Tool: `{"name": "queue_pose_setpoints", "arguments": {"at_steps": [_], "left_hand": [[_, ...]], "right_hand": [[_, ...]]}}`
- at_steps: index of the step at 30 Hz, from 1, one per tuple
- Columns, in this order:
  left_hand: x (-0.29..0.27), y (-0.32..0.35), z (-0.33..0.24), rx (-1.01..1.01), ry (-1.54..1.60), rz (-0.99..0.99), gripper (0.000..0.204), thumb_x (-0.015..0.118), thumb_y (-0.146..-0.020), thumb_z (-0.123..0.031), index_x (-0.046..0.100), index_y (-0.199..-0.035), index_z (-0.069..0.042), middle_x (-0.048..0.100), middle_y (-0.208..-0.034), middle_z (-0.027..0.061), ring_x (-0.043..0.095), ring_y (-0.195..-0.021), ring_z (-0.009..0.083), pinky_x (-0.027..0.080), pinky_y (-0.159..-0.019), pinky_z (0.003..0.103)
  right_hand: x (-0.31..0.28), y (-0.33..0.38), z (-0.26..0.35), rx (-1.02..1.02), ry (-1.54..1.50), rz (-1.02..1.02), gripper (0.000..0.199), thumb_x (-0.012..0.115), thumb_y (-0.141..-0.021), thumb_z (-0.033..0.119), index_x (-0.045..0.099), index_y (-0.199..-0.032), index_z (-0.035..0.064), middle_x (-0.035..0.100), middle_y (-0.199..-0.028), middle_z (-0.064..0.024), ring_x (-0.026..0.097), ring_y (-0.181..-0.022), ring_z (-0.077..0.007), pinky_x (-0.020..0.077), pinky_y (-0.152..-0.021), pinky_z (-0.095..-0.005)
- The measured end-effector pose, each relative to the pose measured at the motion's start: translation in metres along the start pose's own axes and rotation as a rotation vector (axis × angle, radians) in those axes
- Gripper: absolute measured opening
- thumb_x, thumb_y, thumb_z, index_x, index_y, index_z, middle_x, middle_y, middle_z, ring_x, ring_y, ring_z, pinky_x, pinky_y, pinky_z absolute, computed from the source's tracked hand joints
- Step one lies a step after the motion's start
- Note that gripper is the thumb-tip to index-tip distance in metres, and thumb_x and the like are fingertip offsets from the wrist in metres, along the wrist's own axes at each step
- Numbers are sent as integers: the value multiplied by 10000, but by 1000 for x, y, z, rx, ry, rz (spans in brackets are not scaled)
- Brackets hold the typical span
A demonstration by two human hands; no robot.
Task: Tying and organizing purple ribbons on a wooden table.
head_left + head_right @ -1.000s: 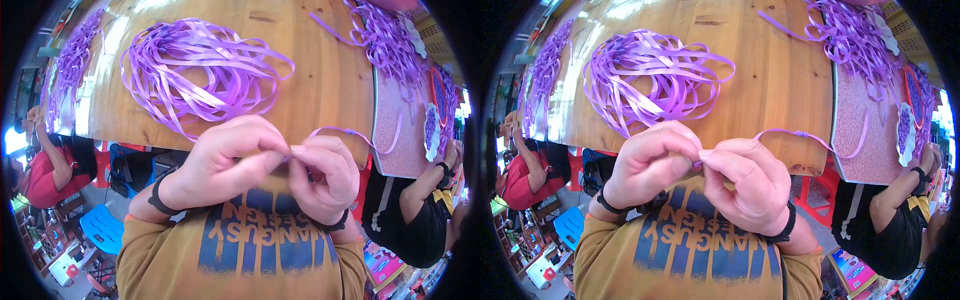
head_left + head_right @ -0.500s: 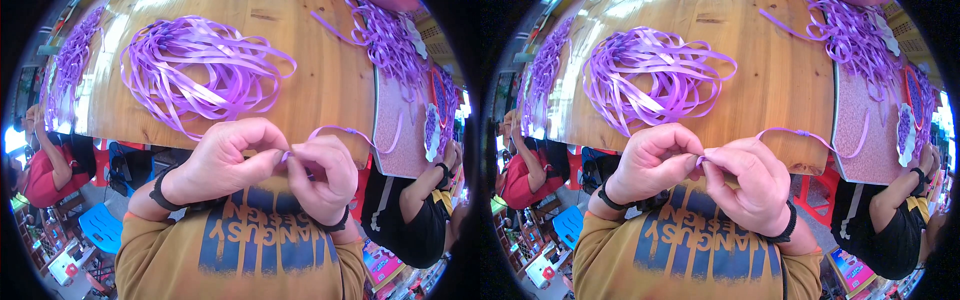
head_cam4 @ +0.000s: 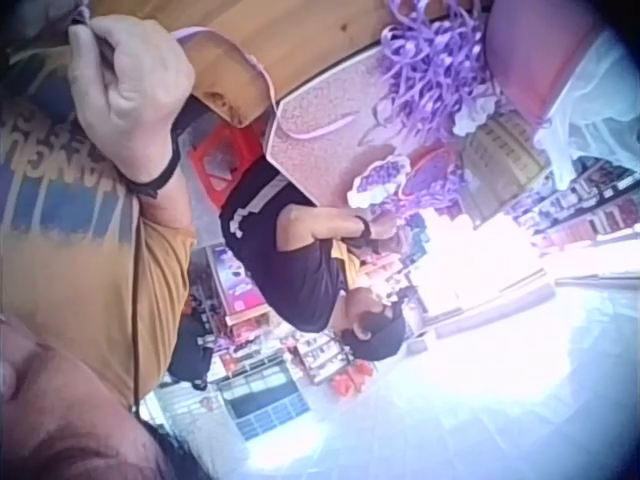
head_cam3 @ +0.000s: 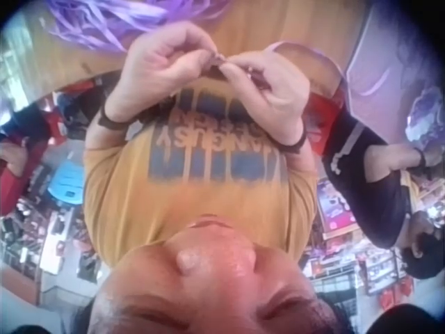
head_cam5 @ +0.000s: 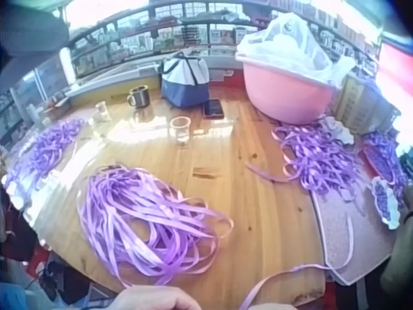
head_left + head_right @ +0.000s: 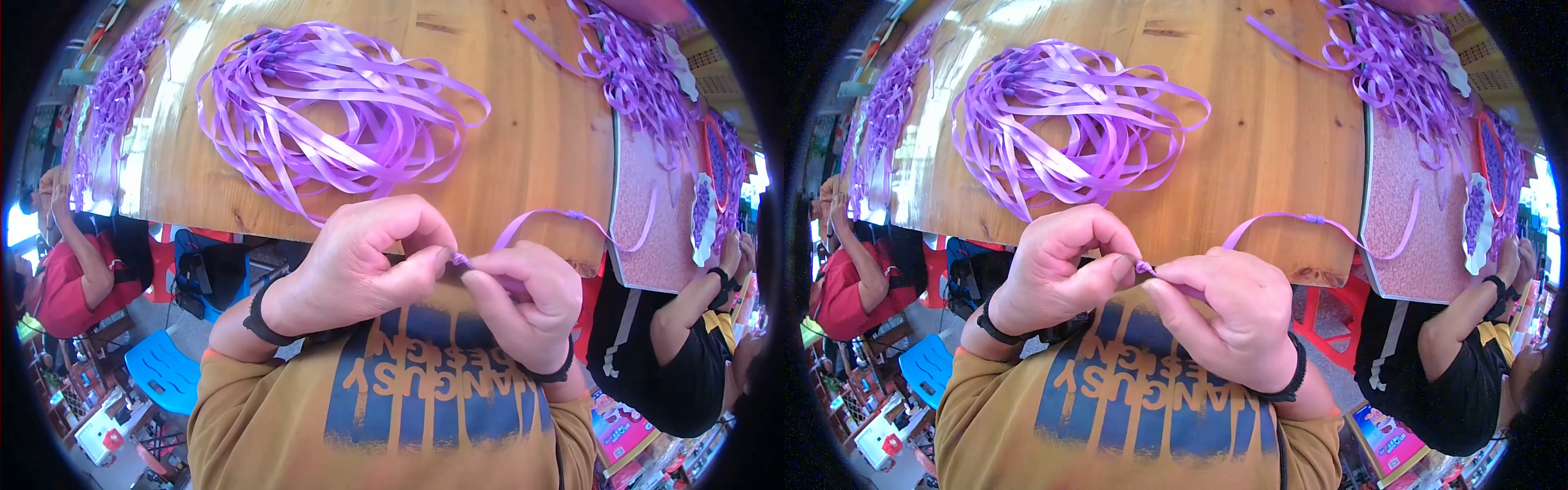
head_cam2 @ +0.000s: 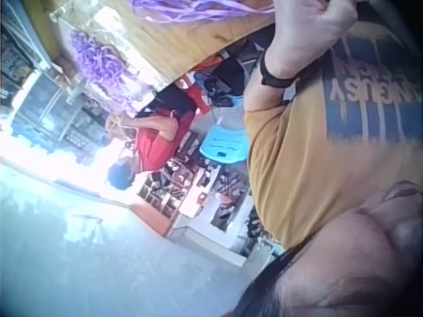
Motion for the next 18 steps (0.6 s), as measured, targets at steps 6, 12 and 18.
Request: {"name": "queue_pose_setpoints", "arguments": {"at_steps": [6, 12, 18], "left_hand": [[-5, 1, 2, 41, -57, 46, 90, 574, -769, -4, 577, -858, 2, 585, -741, 47, 571, -686, 102, 448, -609, 232], [-4, -2, -10, 392, -311, -21, 245, 594, -681, 3, 597, -926, -14, 575, -869, 85, 564, -729, 190, 437, -724, 306], [13, 2, -14, 619, -758, -162, 126, 592, -574, -61, 559, -693, -86, 527, -695, 12, 537, -633, 178, 416, -819, 406]], "right_hand": [[-3, 3, 1, 129, -64, 45, 90, 669, -706, -20, 605, -759, 14, 583, -617, -75, 551, -515, -195, 411, -469, -277], [0, 1, 2, 106, -65, 38, 95, 668, -705, -23, 598, -756, 16, 581, -616, -81, 554, -517, -195, 418, -475, -278], [8, 11, 3, 94, -46, 8, 102, 677, -679, -32, 610, -730, 26, 573, -643, -42, 502, -516, -105, 381, -472, -218]]}}
Point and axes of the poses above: each hand's wrist, its own y-axis away from the middle knuckle, its own x-axis out of the palm, z = x × y, the point moved 3 cm from there along -y, towards the middle knuckle
